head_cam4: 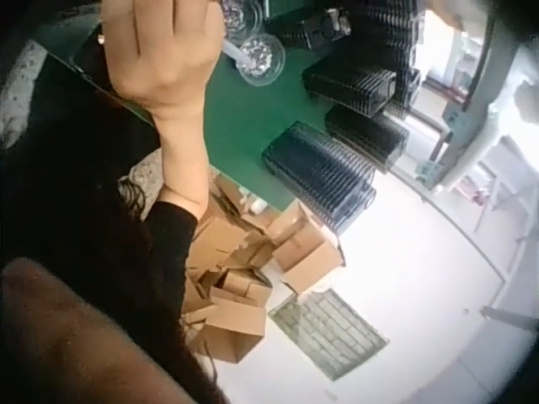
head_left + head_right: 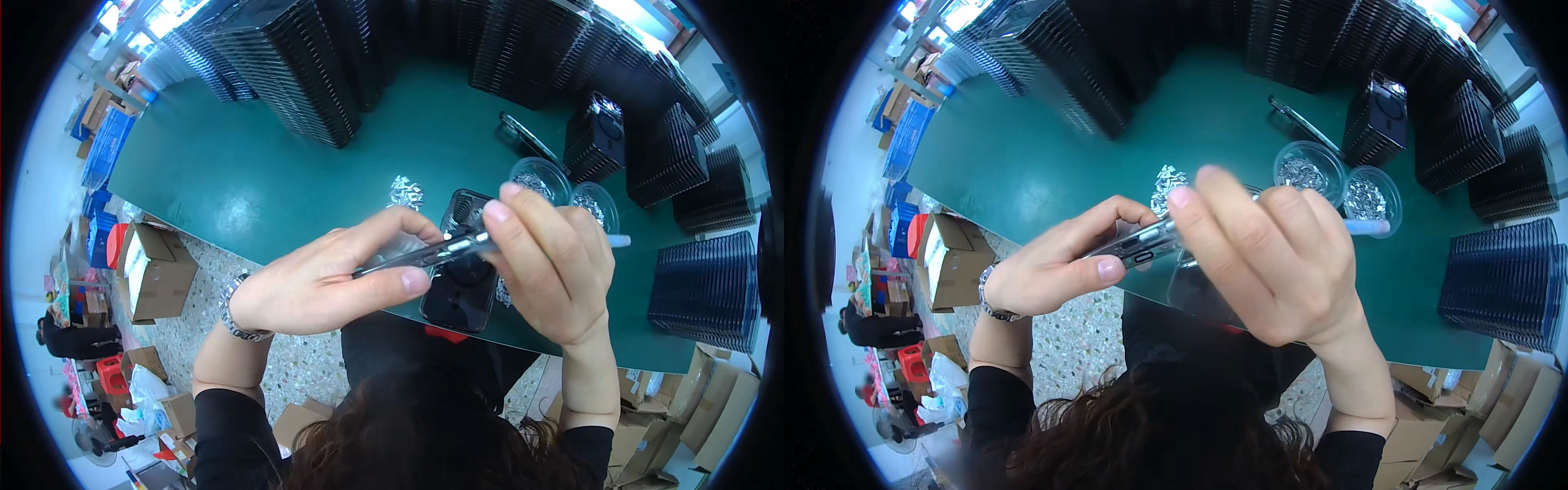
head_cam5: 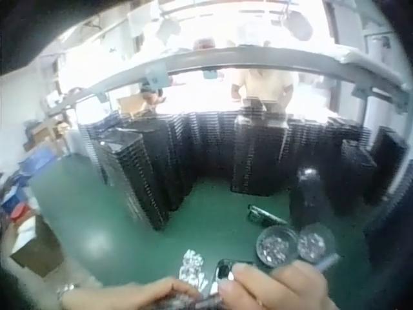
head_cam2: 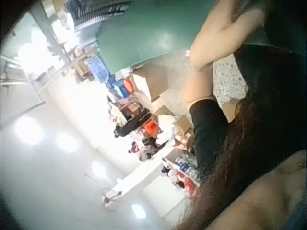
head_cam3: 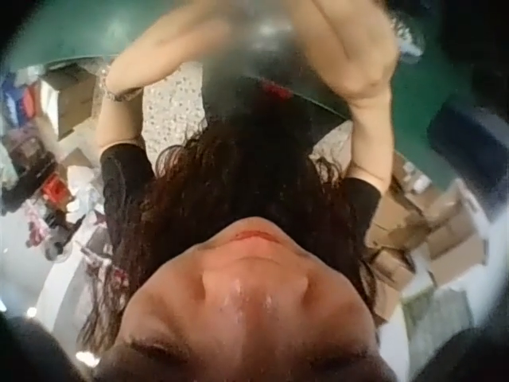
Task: The person is assembling small components onto clear and black phone cases at a manufacturing workstation.
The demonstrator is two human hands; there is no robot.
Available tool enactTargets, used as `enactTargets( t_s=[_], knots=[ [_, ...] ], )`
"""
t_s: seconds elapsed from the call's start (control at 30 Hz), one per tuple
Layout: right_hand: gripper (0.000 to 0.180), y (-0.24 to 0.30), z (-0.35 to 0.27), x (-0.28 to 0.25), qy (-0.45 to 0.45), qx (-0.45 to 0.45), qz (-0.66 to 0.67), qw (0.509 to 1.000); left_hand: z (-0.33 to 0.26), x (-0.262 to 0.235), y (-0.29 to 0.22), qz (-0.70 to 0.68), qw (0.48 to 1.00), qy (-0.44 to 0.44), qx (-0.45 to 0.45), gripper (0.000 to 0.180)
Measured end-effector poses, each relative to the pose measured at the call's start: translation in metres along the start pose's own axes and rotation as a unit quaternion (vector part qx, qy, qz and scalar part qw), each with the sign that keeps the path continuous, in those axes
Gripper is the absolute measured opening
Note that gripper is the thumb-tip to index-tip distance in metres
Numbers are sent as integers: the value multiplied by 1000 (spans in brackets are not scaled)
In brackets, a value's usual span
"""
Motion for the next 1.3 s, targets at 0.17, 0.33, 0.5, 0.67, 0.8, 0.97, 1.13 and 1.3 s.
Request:
enactTargets(
  t_s=[0.17,0.33,0.5,0.67,0.8,0.97,1.13,1.3],
  knots=[
    [28,-59,-36,-30,-39,228,-30,972,-25,-54,47,23,971,-239,3,69],
    [27,-73,-98,-34,-36,346,-17,938,-41,-90,138,334,819,-463,-53,75],
    [21,-75,-162,-30,22,419,-43,906,-27,-74,177,459,756,-458,-93,85],
    [19,-63,-215,-40,54,434,-125,891,7,-73,154,431,795,-421,-74,82],
    [21,-59,-251,-47,48,452,-161,876,92,-52,50,230,899,-362,89,42],
    [20,-61,-254,-51,37,466,-173,867,243,-7,31,171,974,-144,29,53],
    [20,-63,-259,-51,32,478,-180,859,322,38,85,-37,979,-45,-196,79],
    [21,-65,-262,-50,42,491,-182,851,346,56,92,-130,962,-48,-237,50]
  ],
)
Point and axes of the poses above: each hand's wrist, its own z-axis towards the middle knuckle, its own x-axis out of the palm, y = z × x, the point moved 10 cm from there along z, towards the middle knuckle, and after that the axes turned 7 degrees about -y, right-handed, at the moved point
